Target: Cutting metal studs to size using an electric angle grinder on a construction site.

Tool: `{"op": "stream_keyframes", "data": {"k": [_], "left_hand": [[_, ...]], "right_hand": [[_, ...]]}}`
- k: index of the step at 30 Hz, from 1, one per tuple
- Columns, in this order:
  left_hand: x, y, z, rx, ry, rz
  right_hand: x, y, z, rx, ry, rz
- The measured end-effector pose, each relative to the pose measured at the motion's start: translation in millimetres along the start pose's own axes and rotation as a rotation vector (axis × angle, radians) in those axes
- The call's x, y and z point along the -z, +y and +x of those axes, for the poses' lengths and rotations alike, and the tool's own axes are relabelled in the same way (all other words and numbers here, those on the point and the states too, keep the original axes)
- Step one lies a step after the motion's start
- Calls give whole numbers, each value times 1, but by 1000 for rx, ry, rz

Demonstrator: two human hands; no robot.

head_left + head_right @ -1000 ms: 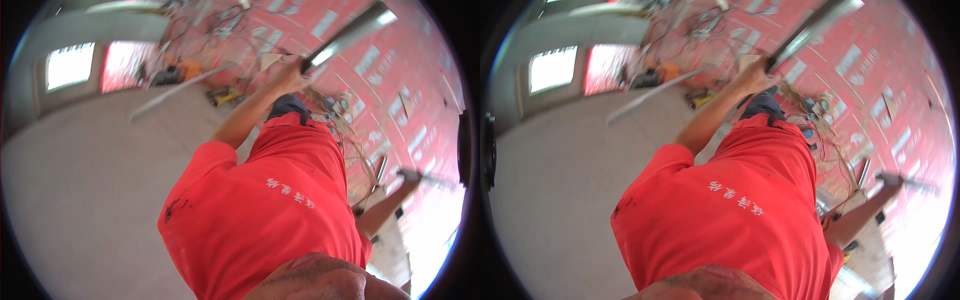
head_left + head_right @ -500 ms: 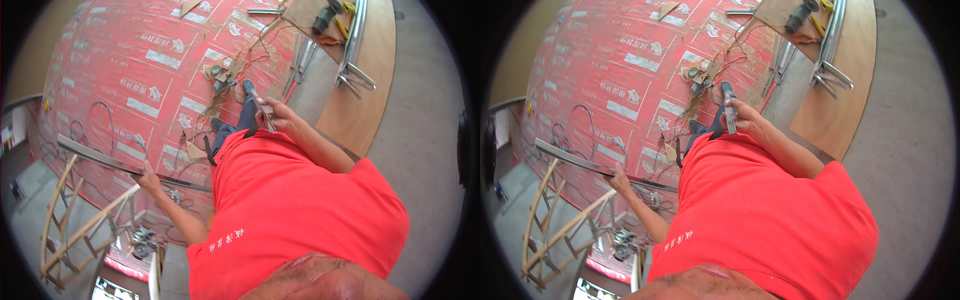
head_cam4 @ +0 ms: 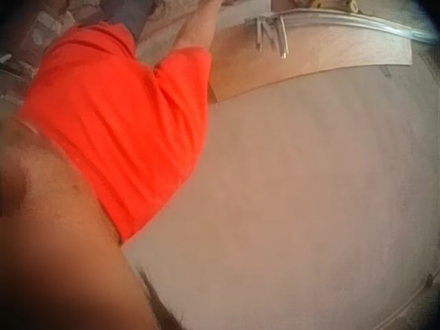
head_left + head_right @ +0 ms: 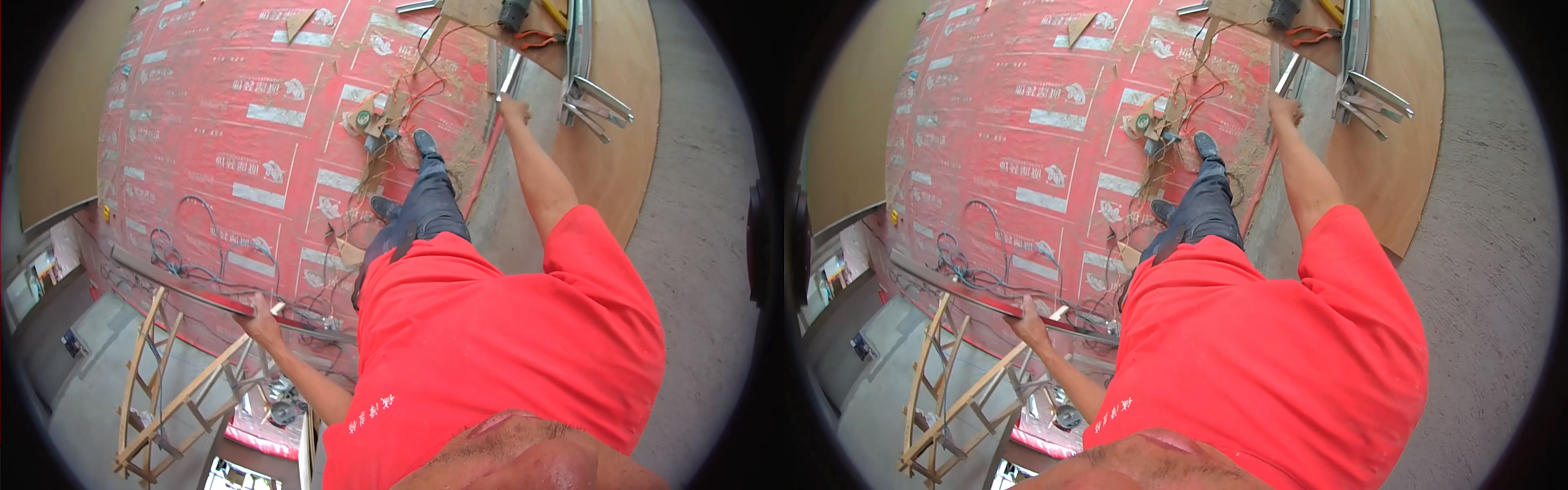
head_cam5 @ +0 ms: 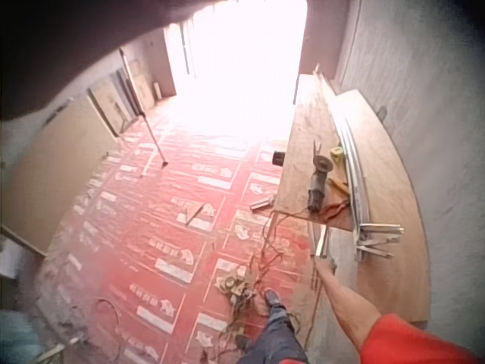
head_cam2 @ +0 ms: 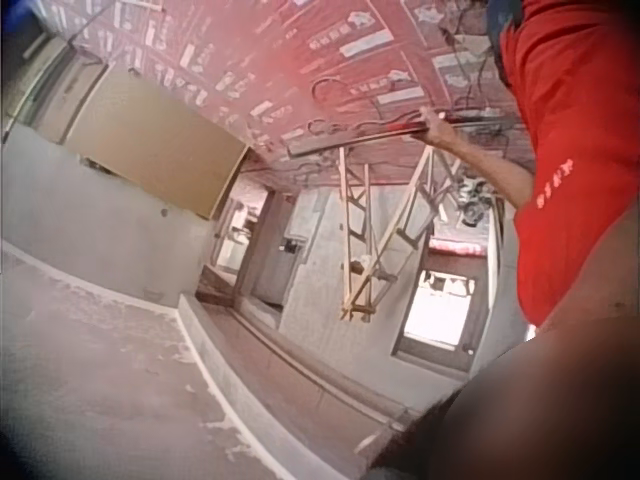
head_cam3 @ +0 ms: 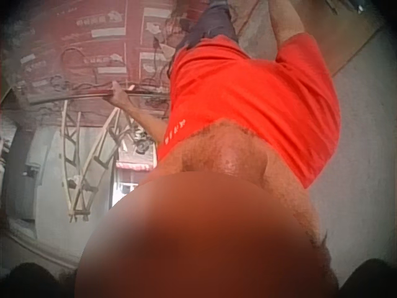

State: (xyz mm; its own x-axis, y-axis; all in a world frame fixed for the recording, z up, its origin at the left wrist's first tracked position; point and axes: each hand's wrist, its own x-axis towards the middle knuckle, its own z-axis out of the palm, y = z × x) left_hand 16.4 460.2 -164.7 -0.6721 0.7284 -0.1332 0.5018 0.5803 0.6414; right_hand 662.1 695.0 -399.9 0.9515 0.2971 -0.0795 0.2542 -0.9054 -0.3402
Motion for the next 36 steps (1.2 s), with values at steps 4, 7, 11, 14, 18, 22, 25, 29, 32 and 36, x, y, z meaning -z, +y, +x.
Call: {"op": "stream_keyframes", "data": {"k": [4, 7, 11, 14, 18, 22, 25, 29, 32, 36], "left_hand": [[-18, 28, 10, -68, -41, 46], [-19, 38, -6, 11, 31, -93], [-24, 24, -7, 34, 137, -77], [-15, -15, -21, -57, 277, -125], [8, -137, -72, 47, 278, 382], [34, -97, -182, 381, 642, -133], [21, -128, -273, 684, 962, -432], [-29, -150, -351, 916, 1513, -842], [-61, -182, -404, 892, 1788, -880], [-72, -213, -445, 896, 2088, -1210]], "right_hand": [[-19, 57, 1, 511, -217, -31], [56, -3, -87, 449, -896, -19], [115, -30, -112, 390, -1046, 64], [106, -27, -109, 524, -1085, 93], [68, -39, -77, 358, -1341, 190], [61, -75, -93, 542, -1473, -4], [40, -118, -129, 617, -1509, -99], [11, -174, -170, 711, -1490, -171], [14, -200, -217, 835, -1495, -206], [26, -212, -261, 987, -1497, -312]]}}
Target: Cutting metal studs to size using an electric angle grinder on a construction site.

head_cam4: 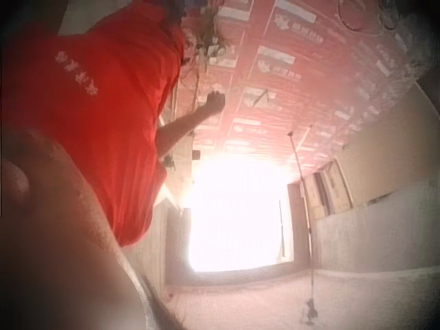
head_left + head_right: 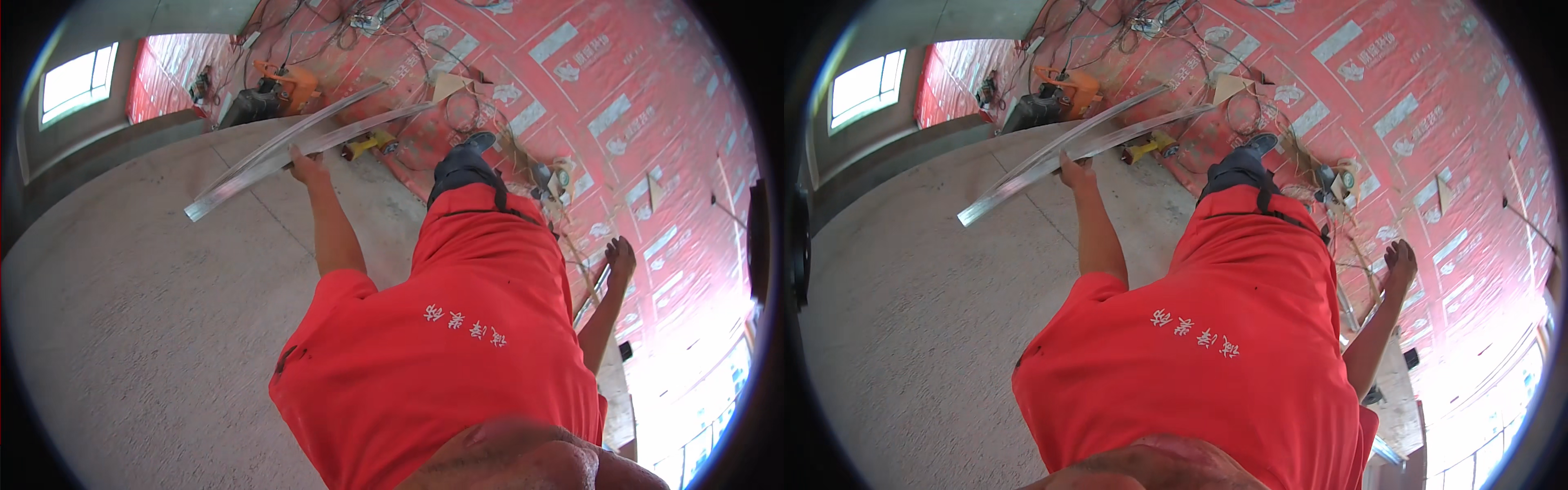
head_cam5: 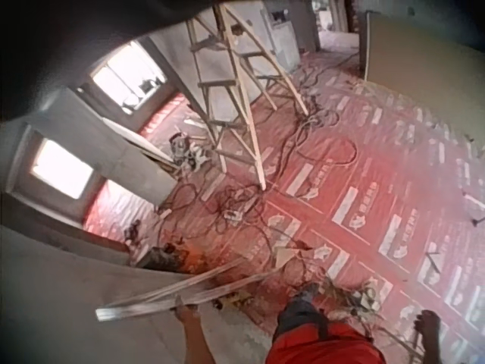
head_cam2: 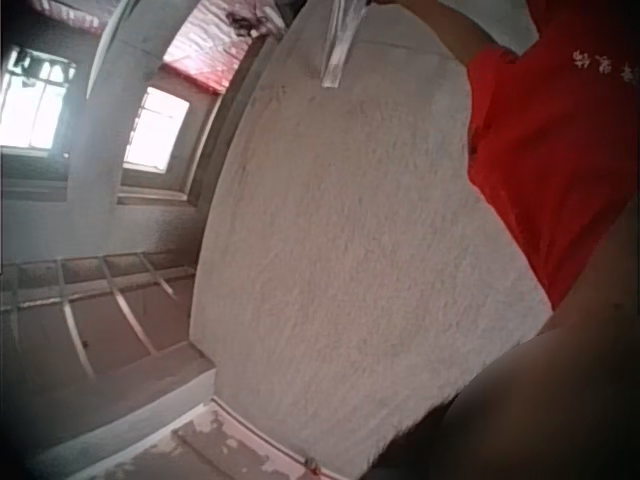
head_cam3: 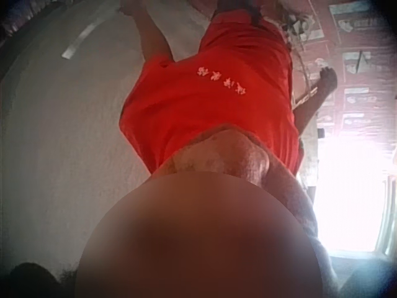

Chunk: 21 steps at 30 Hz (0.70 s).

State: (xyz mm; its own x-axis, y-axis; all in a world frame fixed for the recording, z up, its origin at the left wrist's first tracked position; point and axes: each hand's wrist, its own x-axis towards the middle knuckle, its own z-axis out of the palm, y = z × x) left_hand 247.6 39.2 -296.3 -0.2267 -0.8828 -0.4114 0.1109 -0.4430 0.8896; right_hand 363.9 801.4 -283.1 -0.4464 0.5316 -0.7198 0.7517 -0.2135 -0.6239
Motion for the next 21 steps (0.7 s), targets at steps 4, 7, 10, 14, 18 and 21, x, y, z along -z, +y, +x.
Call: {"op": "stream_keyframes", "data": {"k": [4, 7, 10, 14, 18, 21], "left_hand": [[41, -22, 81, 183, -16, 48], [73, -34, 119, 272, -165, 42], [85, -41, 138, 322, -100, -30], [100, -34, 157, 280, -20, -87], [113, -23, 176, 197, 1, -140], [95, -28, 178, 219, 48, -123]], "right_hand": [[-30, -40, -7, -15, 10, -103], [-46, -58, -10, -8, -9, -183], [-60, -76, -10, -12, -18, -228], [-76, -95, -10, -14, -54, -270], [-97, -113, -14, 11, -94, -308], [-97, -117, -22, 33, -62, -303]]}}
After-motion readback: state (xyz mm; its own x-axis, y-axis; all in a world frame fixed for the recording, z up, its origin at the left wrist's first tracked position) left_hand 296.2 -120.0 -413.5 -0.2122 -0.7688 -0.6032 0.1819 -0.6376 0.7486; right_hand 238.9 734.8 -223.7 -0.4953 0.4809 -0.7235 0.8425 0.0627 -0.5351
